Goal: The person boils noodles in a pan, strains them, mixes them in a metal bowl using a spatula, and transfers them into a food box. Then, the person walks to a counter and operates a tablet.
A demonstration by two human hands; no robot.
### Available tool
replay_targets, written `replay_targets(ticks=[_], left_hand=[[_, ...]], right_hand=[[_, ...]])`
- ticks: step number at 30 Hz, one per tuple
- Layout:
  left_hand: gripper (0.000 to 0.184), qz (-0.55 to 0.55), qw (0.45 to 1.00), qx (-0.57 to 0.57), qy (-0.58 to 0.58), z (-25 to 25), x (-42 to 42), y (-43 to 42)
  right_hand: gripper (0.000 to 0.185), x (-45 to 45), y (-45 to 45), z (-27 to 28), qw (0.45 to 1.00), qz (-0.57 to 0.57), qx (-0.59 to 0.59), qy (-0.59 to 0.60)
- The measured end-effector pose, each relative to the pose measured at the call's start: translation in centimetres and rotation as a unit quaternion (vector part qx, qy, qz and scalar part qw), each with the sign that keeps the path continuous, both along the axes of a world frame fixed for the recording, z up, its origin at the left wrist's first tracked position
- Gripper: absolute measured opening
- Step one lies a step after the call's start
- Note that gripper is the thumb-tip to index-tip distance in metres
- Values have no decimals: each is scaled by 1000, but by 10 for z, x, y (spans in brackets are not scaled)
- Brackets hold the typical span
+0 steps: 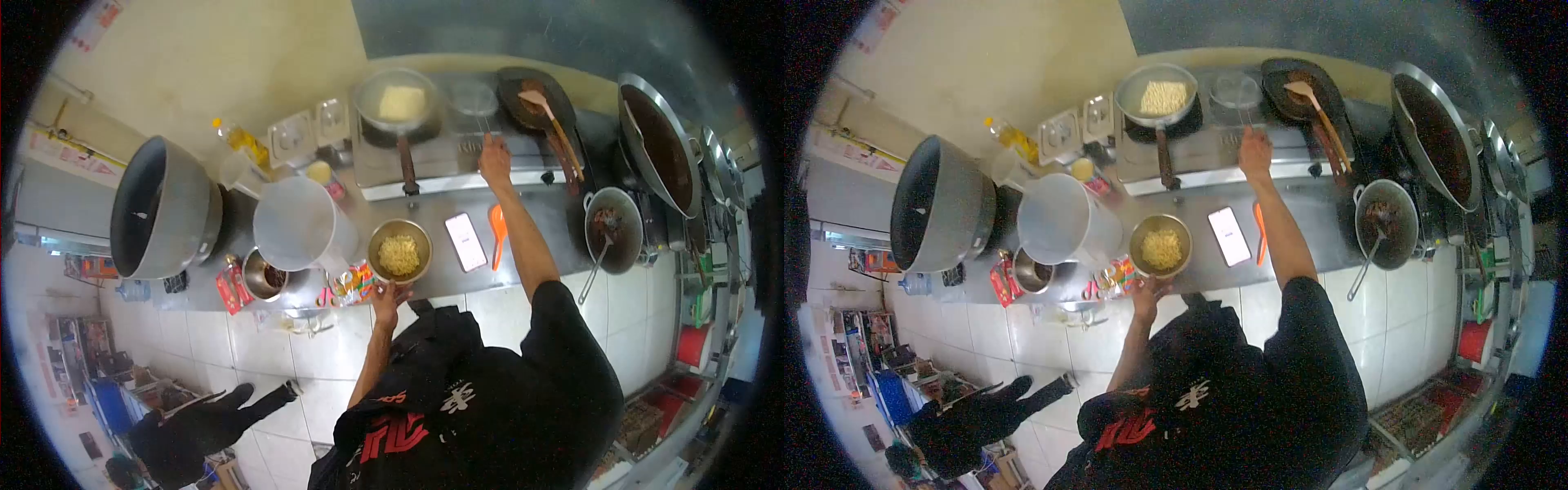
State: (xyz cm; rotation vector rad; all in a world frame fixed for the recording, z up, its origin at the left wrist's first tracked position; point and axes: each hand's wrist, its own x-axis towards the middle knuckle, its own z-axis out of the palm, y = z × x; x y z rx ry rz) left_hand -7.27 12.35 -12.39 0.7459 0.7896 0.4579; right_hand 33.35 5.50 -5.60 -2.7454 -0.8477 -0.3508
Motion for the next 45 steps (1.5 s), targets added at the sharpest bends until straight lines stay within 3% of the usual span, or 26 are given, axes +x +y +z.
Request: replay_targets(ticks=[3, 8, 10, 11, 15, 23, 34, 39, 41, 42, 43, 45], left_hand=[[22, -9, 998, -4, 58, 10, -7, 0], [24, -16, 997, -18, 72, 7, -22, -6], [22, 0, 996, -35, 82, -1, -28, -10], [22, 8, 996, -45, 83, -1, -29, -11], [27, 13, 996, -25, 90, 4, -25, -10], [42, 22, 997, 0, 74, 9, -18, -14], [35, 29, 994, 3, 104, 2, -25, -29], [35, 38, 993, 10, 109, 2, -23, -32], [37, 49, 992, 8, 117, 5, -21, -31], [38, 51, 991, 4, 124, 7, -21, -30], [38, 63, 990, 6, 125, 6, -22, -29], [35, 43, 990, 36, 129, 2, -22, -26]], right_hand=[[36, -3, 11, -21, 998, -19, -56, -11], [42, -76, -26, -17, 996, 19, 65, -54], [45, -130, -50, -42, 994, 49, 76, 55], [49, -152, -63, -61, 995, 89, 23, 48], [56, -206, -85, -83, 983, 74, 73, 152], [60, -214, -105, -90, 981, 74, 85, 158], [55, -245, -133, -97, 973, 63, 121, 186], [55, -244, -134, -88, 985, 100, 86, 113], [55, -240, -132, -79, 971, 58, 210, 95], [54, -237, -137, -76, 990, 15, 122, 67], [55, -234, -143, -85, 994, -30, 99, 29], [54, -219, -139, -85, 979, -151, 118, 72]])
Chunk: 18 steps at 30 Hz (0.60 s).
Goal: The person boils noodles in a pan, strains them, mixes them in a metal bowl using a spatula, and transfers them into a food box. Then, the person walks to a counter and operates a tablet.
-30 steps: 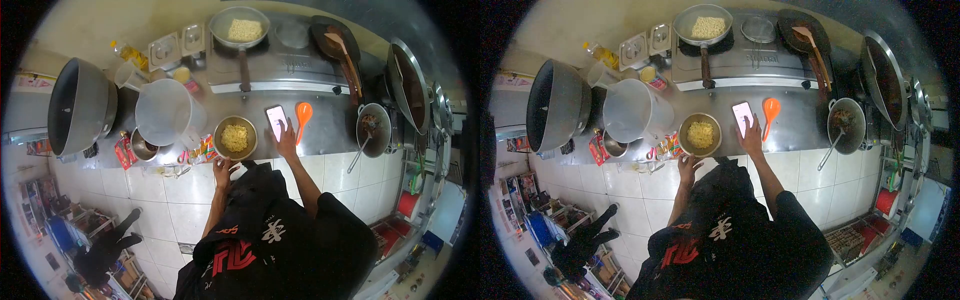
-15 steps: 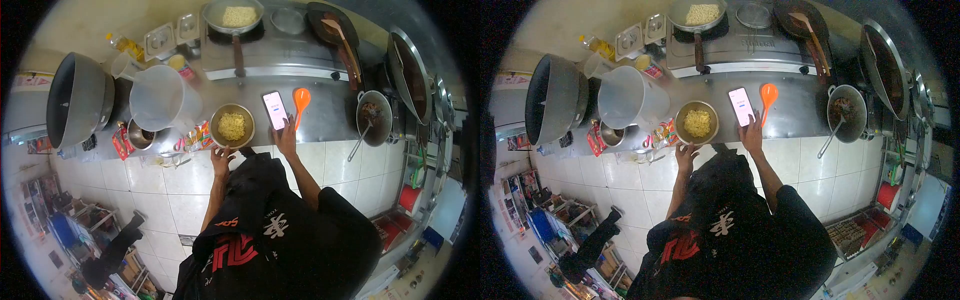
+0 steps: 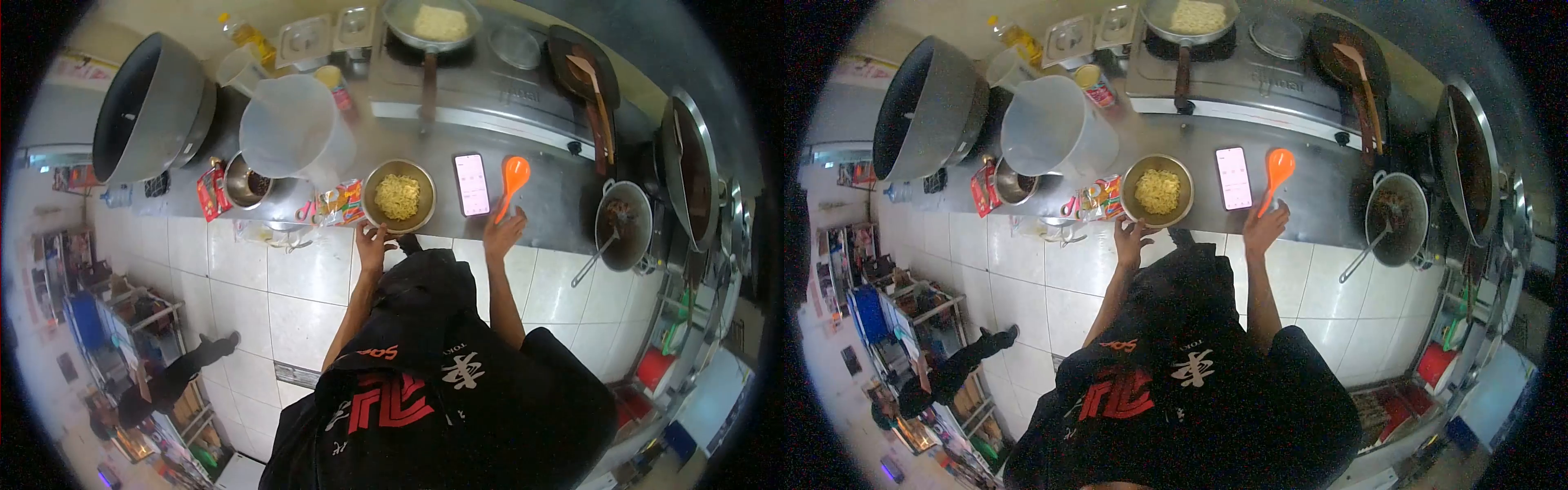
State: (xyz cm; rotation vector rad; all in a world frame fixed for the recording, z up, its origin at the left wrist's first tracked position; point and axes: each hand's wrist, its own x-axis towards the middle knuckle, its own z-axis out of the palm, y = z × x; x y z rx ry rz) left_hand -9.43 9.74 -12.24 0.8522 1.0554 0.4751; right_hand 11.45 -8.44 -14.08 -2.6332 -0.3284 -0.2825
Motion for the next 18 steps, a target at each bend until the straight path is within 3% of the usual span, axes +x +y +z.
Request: replay_targets(ticks=[1, 3, 6, 10, 12, 14, 15, 18], left_hand=[[32, 1, 999, 49, 2, -3, 1, 1], [30, -17, 997, 71, 8, 1, 0, 6], [25, -62, 991, 112, 34, 9, -2, 15], [21, -108, 980, 155, 70, 20, -16, 17], [21, -89, 981, 154, 81, 26, -26, 13], [20, -152, 968, 150, 133, 35, -43, 13], [20, -172, 963, 130, 161, 43, -52, 12], [21, -183, 968, 130, 111, 36, -91, 0]], right_hand=[[54, 13, -3, -12, 1000, 7, 2, -1], [52, 43, -14, -53, 989, 40, 91, 111], [41, 67, -14, -68, 989, 75, 113, 51], [31, 39, 3, 30, 954, 153, 228, 122], [28, 6, 14, 87, 909, 274, 134, 283], [29, -24, 27, 105, 851, 397, 152, 310], [32, -41, 34, 108, 825, 451, 139, 312], [32, -77, 58, 110, 788, 585, -88, 171]])
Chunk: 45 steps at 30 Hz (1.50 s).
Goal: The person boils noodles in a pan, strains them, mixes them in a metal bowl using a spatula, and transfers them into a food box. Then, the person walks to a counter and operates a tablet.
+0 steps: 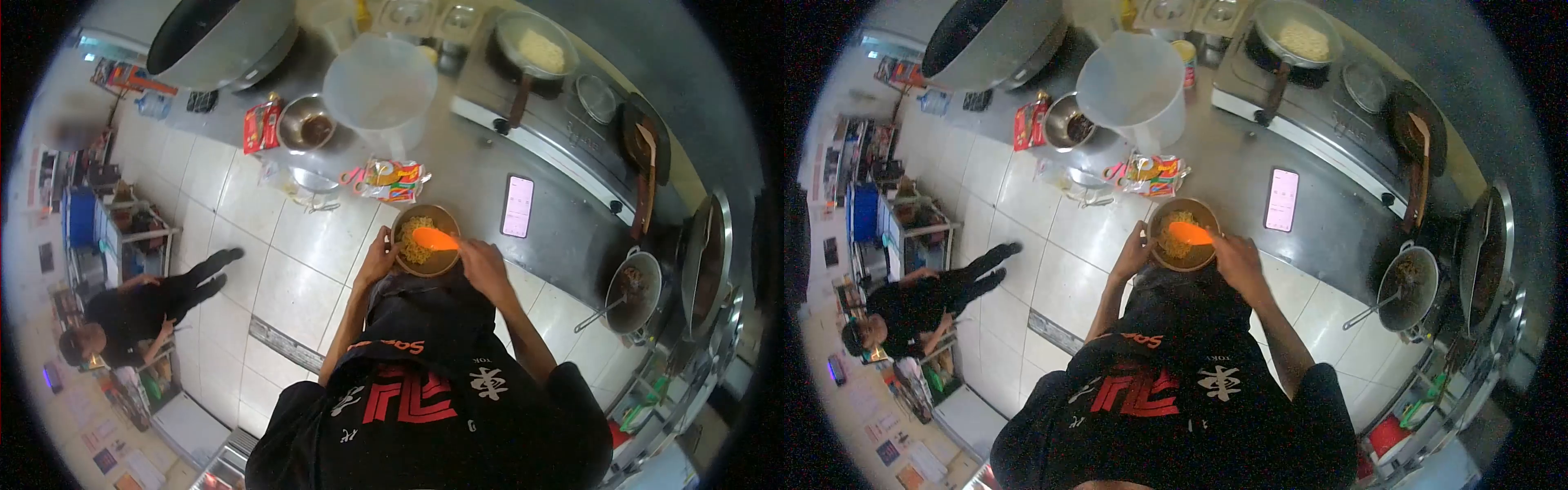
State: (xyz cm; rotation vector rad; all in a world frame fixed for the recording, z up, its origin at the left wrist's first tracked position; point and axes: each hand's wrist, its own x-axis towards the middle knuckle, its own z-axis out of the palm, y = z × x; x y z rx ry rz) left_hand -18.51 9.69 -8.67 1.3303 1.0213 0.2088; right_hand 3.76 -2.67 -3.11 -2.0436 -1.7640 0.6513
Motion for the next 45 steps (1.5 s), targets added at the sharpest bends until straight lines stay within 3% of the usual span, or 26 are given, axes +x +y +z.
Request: replay_targets(ticks=[1, 2, 4, 6, 12, 15, 18, 20, 21, 24, 26, 28, 30, 33, 36, 37, 39, 40, 41, 45], left_hand=[[22, 13, 996, -79, 38, 19, -9, -4], [22, 28, 995, -84, 40, 10, -23, -14], [17, 133, 987, -64, -70, -12, -54, -34], [16, 171, 982, -45, -69, 19, -66, -43], [18, 342, 936, -63, -51, 18, -126, -94], [18, 385, 922, -29, -20, 23, -148, -118], [18, 470, 880, -52, -55, 18, -169, -133], [19, 500, 864, -20, -56, 15, -188, -144], [19, 515, 854, -16, -62, 15, -198, -144], [20, 546, 836, -26, -48, 16, -220, -143], [18, 547, 836, 37, -32, 11, -239, -139], [18, 551, 833, 14, -38, 16, -254, -135], [18, 550, 834, -4, -47, 19, -267, -125], [19, 539, 841, 0, -43, 15, -288, -103], [20, 554, 831, 2, -50, 17, -306, -86], [21, 538, 841, 36, -37, 7, -312, -80], [21, 519, 852, 69, -22, -5, -327, -63], [22, 535, 843, 26, -39, -9, -335, -55], [22, 551, 833, -18, -54, -12, -345, -47], [22, 546, 835, 67, -11, -12, -370, 8]], right_hand=[[32, -16, 4, -7, 1000, 13, -4, 2], [34, -33, 7, -15, 997, 73, 4, -1], [36, -49, 16, -15, 988, 151, 13, 4], [38, -58, 38, -1, 980, 170, -98, -31], [41, -123, 67, 0, 922, 380, -49, -62], [32, -155, 88, -7, 935, 342, 56, -72], [26, -203, 85, -5, 872, 471, 15, -133], [38, -211, 104, -7, 877, 462, -51, -120], [32, -224, 114, -3, 882, 457, -2, -115], [30, -270, 114, 4, 860, 491, 39, -135], [34, -290, 122, 1, 841, 519, 36, -151], [39, -291, 141, 3, 831, 525, -46, -177], [39, -311, 145, 8, 860, 487, 5, -152], [32, -339, 145, 10, 803, 584, 15, -117], [28, -351, 188, 1, 836, 514, -29, -188], [22, -365, 196, -17, 850, 502, 32, -154], [19, -387, 197, -17, 830, 542, 31, -132], [17, -394, 200, -17, 804, 584, 29, -110], [12, -392, 213, -18, 800, 574, -28, -174], [12, -427, 293, -9, 824, 534, -48, -181]])
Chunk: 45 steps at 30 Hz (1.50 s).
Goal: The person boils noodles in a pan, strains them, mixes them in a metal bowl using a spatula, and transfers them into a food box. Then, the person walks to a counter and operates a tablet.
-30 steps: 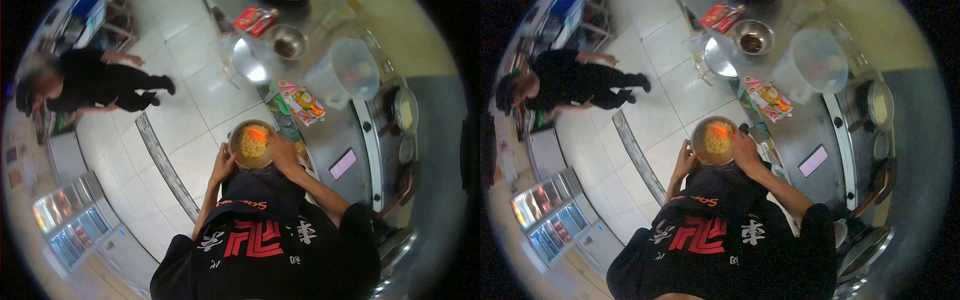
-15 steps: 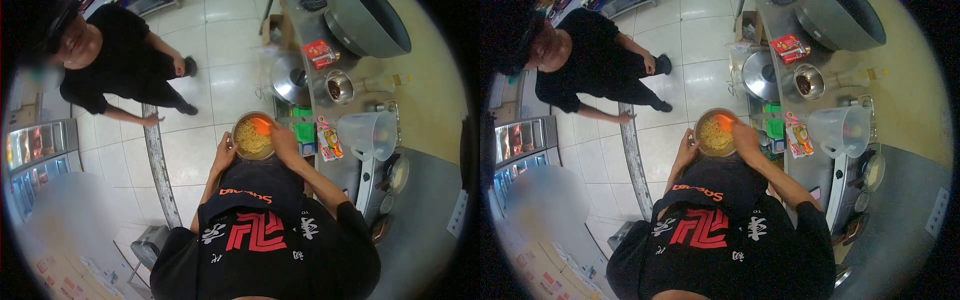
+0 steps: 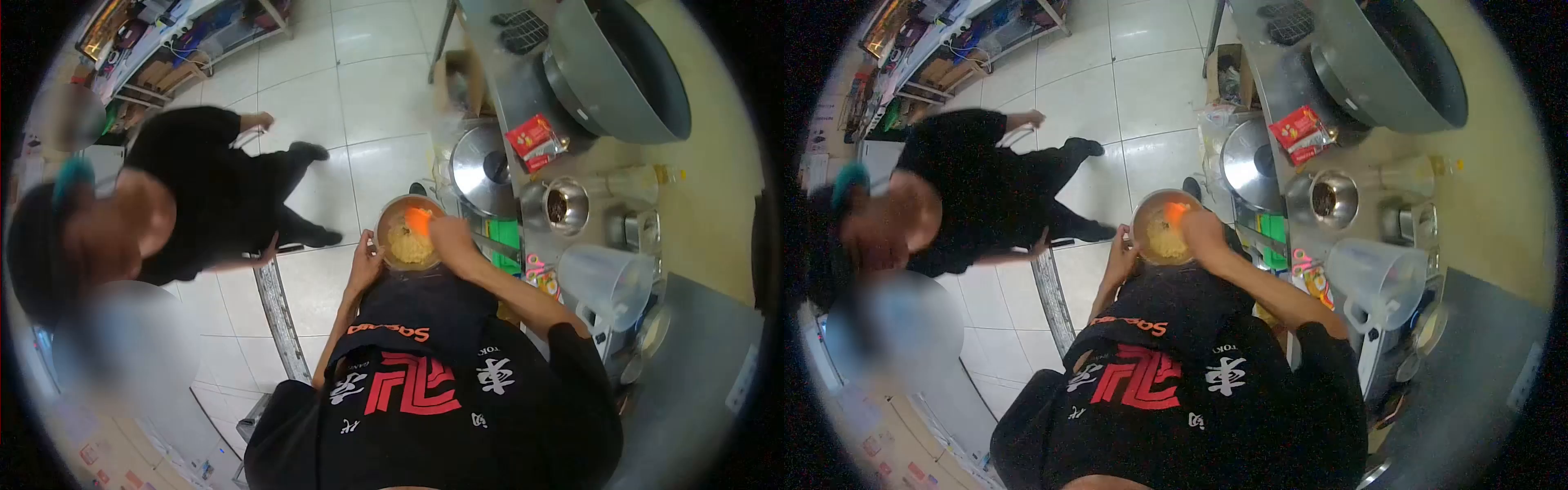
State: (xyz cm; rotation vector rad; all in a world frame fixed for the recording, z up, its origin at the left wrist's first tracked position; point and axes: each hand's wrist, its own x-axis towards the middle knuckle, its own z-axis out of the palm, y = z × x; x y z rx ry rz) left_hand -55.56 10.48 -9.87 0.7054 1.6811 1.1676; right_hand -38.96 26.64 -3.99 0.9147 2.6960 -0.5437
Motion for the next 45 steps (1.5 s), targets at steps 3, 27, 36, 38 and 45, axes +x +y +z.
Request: replay_targets(ticks=[3, 27, 36, 38, 45], left_hand=[[22, 84, 988, -20, -126, 29, -32, 57], [22, 118, 983, -37, -135, 29, -381, 308], [65, -42, 991, -100, -83, 26, -539, 445], [64, -108, 980, -116, -116, 36, -554, 494], [20, -411, 902, -89, -103, 45, -562, 657]], right_hand=[[11, -32, 47, 4, 996, 84, -8, -13], [12, -404, 354, 18, 980, 196, -24, 34], [17, -512, 406, 55, 992, -81, -100, 12], [15, -522, 410, 39, 945, -229, -204, 113], [16, -504, 460, 15, 919, -338, 84, 183]])
